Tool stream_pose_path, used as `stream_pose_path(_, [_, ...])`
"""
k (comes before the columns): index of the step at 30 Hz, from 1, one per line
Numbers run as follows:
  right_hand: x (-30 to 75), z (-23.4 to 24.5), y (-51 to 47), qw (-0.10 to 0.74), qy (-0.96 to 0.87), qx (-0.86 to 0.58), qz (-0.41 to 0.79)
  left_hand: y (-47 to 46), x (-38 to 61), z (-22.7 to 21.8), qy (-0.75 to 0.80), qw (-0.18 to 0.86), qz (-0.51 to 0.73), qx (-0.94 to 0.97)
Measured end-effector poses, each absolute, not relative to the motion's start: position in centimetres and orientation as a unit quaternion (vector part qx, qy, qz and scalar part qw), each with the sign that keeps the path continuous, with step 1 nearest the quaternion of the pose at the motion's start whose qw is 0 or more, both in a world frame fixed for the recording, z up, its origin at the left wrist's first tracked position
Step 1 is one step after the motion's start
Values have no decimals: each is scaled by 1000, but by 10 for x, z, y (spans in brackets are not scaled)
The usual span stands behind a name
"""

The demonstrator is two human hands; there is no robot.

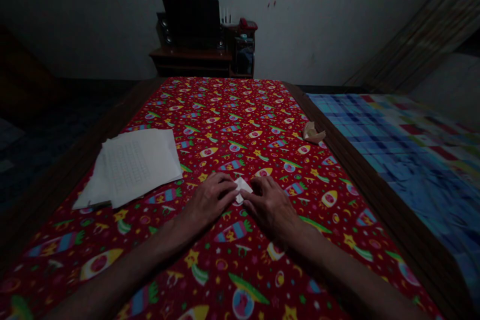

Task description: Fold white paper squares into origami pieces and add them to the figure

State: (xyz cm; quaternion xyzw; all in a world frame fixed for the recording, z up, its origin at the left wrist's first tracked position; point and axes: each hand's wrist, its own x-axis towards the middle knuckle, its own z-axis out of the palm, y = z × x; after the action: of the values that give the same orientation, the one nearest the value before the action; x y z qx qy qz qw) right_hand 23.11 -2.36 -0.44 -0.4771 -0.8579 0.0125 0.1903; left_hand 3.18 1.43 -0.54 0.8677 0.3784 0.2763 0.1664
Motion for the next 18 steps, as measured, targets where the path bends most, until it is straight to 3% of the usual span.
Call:
stream_pose_path(5, [233, -10, -17, 272, -824, -487, 102, 20, 39, 2, 422, 176, 223, 861])
stream_pose_path(10, [233, -10, -16, 267, -813, -505, 107, 23, 42, 7, 446, 215, 160, 854])
stream_pose_path(18, [233, -9, -17, 259, -809, -514, 119, 19, 38, -5, 417, 218, 229, 852])
